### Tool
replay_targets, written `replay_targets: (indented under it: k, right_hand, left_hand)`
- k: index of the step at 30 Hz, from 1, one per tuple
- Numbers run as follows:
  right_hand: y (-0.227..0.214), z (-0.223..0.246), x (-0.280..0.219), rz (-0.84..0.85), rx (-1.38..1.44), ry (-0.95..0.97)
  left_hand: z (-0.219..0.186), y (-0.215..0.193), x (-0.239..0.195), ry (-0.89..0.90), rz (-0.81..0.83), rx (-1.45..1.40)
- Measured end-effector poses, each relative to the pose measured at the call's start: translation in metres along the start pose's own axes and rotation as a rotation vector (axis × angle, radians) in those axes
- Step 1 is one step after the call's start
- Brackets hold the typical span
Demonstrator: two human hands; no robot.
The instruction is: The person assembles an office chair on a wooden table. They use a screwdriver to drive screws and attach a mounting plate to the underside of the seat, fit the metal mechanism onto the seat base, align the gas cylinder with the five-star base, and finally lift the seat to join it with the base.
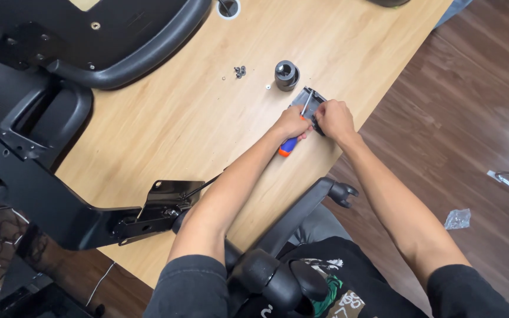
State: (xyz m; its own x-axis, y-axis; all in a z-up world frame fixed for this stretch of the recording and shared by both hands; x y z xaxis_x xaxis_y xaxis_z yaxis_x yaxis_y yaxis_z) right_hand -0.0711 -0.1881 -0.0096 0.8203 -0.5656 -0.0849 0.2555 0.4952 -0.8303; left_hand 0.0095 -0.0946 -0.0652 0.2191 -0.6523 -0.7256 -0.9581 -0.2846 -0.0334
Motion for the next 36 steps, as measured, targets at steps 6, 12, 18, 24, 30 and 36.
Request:
replay_targets:
  k: [6, 12, 18, 24, 30, 36]
  right_hand:
    - [-0.003, 0.006, -0.001, -0.007, -0.032, -0.01]
    - [-0.04, 0.049, 0.021, -0.14, 0.206, -0.114]
    - [-0.095, 0.193, 0.052, -0.092, 0.605, -0.453]
    - [-0.073, 0.333, 0.049, 0.274, 1.087, -0.457]
    - [-0.018, 0.446, 0.013, 0.607, 1.066, -0.531]
    - [0.045, 0.484, -0.029, 0.866, 0.864, -0.759]
  left_hand:
    - [0.007, 0.001, -0.003, -0.067, 0.018, -0.076]
    - [-0.03, -0.036, -0.039, 0.006, 0.013, -0.165]
    - [-0.113, -0.138, -0.129, 0.325, -0.099, -0.52]
    - [-0.136, -0.236, -0.246, 0.645, -0.295, -0.494]
    - [-0.08, -0.299, -0.353, 0.826, -0.699, -0.498]
    - [0.001, -0.308, -0.442, 0.703, -1.113, -0.184]
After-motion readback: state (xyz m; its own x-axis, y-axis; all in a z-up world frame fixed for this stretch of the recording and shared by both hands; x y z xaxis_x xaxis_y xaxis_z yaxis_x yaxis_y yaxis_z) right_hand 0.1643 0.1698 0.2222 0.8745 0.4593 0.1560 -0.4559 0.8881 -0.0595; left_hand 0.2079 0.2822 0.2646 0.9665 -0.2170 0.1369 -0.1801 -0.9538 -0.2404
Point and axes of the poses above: each hand's wrist, its own x-axis towards the middle knuckle, its own y-axis out of the palm, z = x × y, the point moved 10 cm from there along x, towards the middle knuckle, and after that the axes turned 12 degrees about -y, right-handed, at the moved point
